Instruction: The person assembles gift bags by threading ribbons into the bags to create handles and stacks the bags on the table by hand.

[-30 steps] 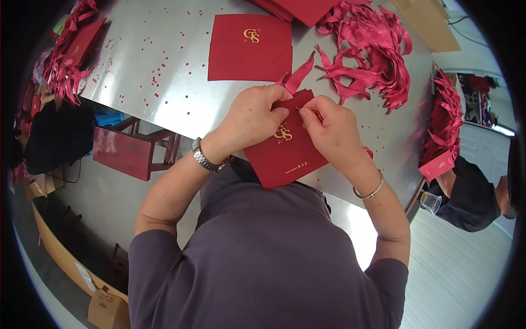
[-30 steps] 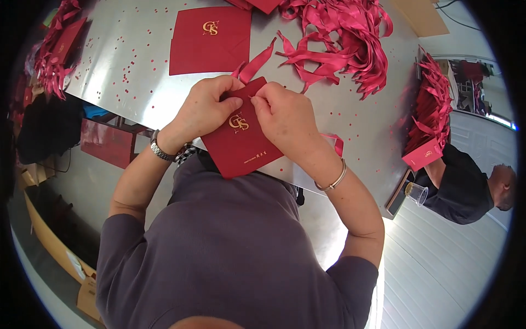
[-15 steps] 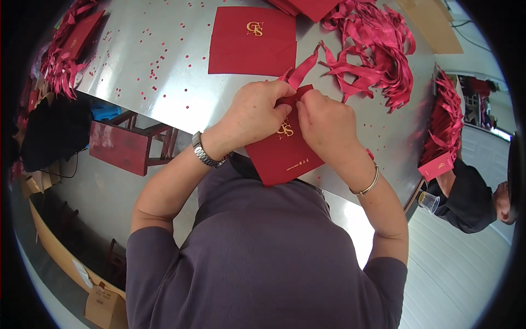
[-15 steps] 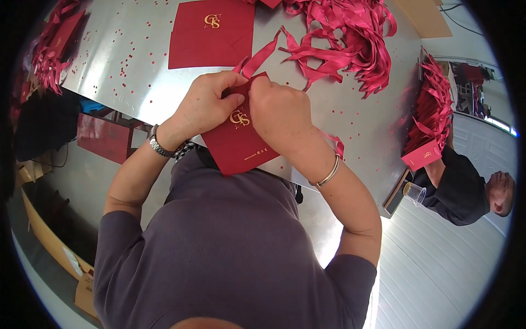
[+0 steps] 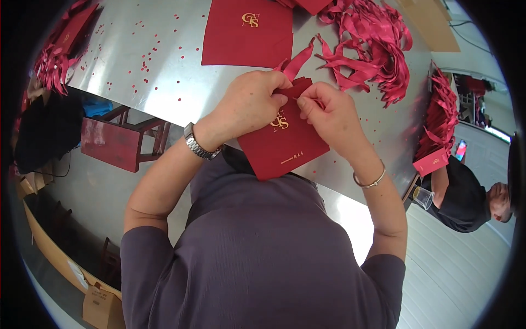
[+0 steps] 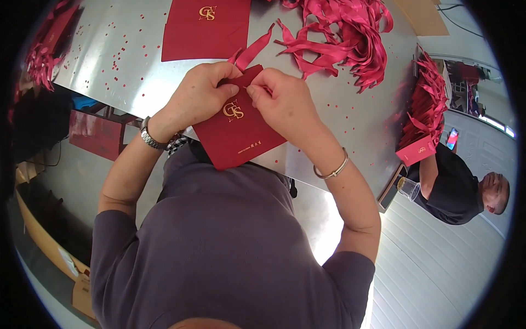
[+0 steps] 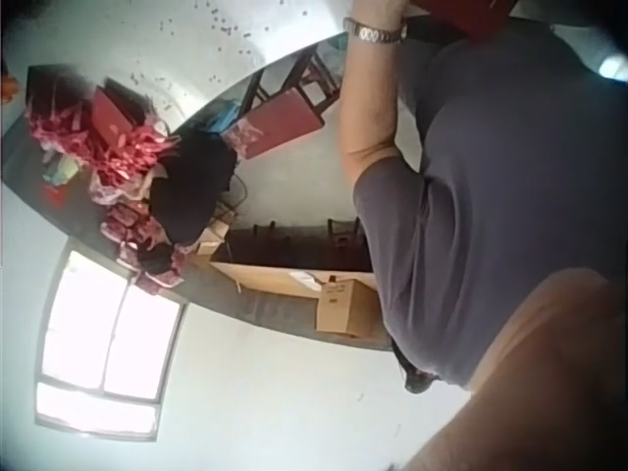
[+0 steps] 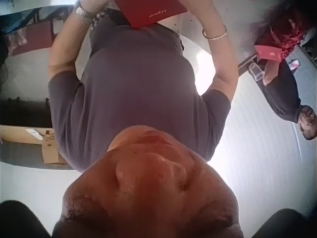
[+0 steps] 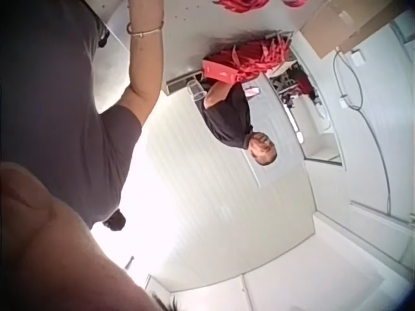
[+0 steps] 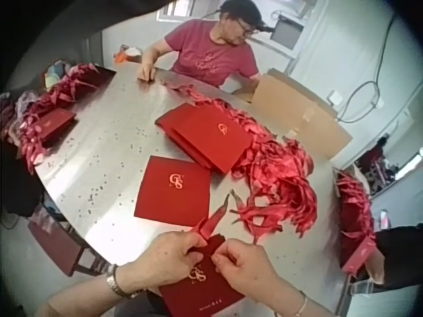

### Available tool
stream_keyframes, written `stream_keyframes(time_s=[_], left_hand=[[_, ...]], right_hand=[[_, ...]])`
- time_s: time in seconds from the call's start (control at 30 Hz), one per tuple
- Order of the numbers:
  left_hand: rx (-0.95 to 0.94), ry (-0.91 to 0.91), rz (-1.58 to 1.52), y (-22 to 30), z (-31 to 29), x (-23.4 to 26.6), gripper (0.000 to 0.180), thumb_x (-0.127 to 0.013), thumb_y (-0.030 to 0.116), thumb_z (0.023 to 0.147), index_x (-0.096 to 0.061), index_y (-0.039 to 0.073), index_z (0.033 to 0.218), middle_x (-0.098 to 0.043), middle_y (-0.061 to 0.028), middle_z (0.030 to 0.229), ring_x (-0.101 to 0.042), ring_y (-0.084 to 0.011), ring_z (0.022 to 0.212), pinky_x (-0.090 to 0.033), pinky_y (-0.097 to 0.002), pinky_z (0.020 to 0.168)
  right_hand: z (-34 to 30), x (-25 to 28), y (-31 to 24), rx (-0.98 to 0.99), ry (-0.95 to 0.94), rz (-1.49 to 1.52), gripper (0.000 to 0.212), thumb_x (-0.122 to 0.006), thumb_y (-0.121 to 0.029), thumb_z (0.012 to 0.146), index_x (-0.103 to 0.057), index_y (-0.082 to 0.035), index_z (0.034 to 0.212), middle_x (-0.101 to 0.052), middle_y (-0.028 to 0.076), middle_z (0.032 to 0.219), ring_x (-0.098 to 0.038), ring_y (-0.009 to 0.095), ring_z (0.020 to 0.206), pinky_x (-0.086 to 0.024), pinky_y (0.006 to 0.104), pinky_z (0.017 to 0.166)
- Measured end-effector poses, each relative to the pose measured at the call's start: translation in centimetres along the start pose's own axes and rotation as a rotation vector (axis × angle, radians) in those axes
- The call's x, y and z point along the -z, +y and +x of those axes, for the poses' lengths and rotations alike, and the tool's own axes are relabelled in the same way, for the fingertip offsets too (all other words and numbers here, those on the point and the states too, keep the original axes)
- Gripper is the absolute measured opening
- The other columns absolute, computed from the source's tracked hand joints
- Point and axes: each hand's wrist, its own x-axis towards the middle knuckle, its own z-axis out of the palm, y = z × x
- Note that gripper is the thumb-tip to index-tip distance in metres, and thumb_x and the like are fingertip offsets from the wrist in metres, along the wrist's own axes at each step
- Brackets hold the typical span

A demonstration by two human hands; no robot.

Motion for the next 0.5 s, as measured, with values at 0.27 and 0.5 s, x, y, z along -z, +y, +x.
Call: stream_keyframes(time_s=[0.27,0.5], left_hand=[[0.071,-0.054,0.004,0.2,0.3,0.2,0.024,-0.062,0.012,0.082,-0.067,0.001,0.103,-0.068,-0.0189,0.094,-0.063,-0.035,0.095,-0.049,-0.0432,0.083],[0.068,-0.039,-0.04,-0.1,0.2,0.1,0.025,-0.062,0.011,0.082,-0.067,-0.001,0.103,-0.068,-0.0183,0.094,-0.064,-0.0342,0.093,-0.049,-0.0422,0.083]], right_hand=[[-0.6,-0.7,0.5,0.074,0.05,-0.118,0.012,-0.065,-0.013,0.086,-0.062,-0.002,0.088,-0.066,0.012,0.072,-0.064,0.026,0.063,-0.049,0.0347,0.06],[-0.4,-1.2,0.5,0.007,0.127,-0.008,0.016,-0.065,-0.015,0.087,-0.063,0.001,0.088,-0.067,0.012,0.069,-0.065,0.023,0.06,-0.05,0.0337,0.059]])
